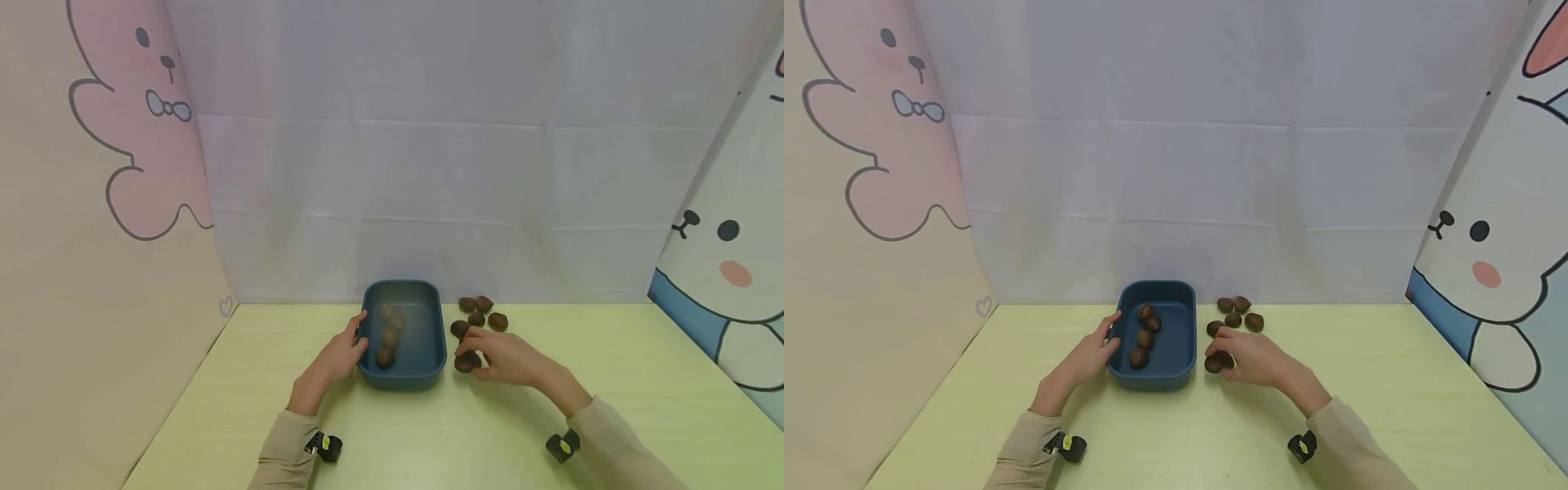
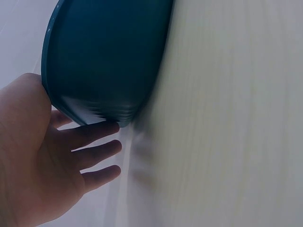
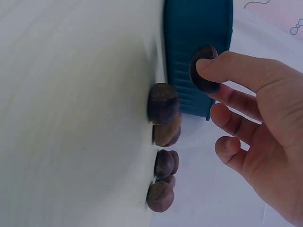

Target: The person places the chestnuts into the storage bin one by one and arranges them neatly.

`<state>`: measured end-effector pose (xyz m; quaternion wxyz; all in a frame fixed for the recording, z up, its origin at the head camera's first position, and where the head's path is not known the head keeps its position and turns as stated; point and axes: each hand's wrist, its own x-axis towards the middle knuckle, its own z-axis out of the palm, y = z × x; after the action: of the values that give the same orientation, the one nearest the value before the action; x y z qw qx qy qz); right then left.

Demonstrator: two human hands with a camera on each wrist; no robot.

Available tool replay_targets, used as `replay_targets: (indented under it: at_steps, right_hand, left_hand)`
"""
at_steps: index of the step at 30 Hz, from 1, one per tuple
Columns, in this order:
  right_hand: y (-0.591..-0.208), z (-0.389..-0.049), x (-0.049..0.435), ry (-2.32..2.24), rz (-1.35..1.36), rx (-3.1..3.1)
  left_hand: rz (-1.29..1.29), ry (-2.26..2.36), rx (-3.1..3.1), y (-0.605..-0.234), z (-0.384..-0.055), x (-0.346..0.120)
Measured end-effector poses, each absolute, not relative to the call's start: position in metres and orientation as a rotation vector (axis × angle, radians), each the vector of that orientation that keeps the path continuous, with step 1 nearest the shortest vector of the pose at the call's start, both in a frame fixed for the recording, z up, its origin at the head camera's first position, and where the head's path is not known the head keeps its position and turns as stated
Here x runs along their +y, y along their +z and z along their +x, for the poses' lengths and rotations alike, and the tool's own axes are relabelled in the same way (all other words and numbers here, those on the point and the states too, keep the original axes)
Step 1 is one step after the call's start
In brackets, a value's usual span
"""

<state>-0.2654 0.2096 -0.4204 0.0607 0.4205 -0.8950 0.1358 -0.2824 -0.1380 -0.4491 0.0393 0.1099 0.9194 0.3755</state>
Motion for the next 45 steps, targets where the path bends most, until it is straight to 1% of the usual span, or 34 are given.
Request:
replay_targets:
  at_steps: [14,28,33,45]
  right_hand:
    - [-0.389,-0.279,0.197,0.464,1.305,-2.648]
    - [-0.374,-0.306,0.167,0.496,1.286,-2.716]
    - [-0.375,-0.317,0.16,0.496,1.272,-2.759]
    - [-0.393,-0.347,0.15,0.433,1.311,-2.774]
  left_hand:
    - [0.337,1.15,2.812,-0.45,-0.283,-0.138]
    - [0.363,1.153,2.819,-0.451,-0.284,-0.139]
    - [0.349,1.167,2.806,-0.45,-0.284,-0.138]
    - [0.37,1.137,2.829,-0.452,-0.285,-0.139]
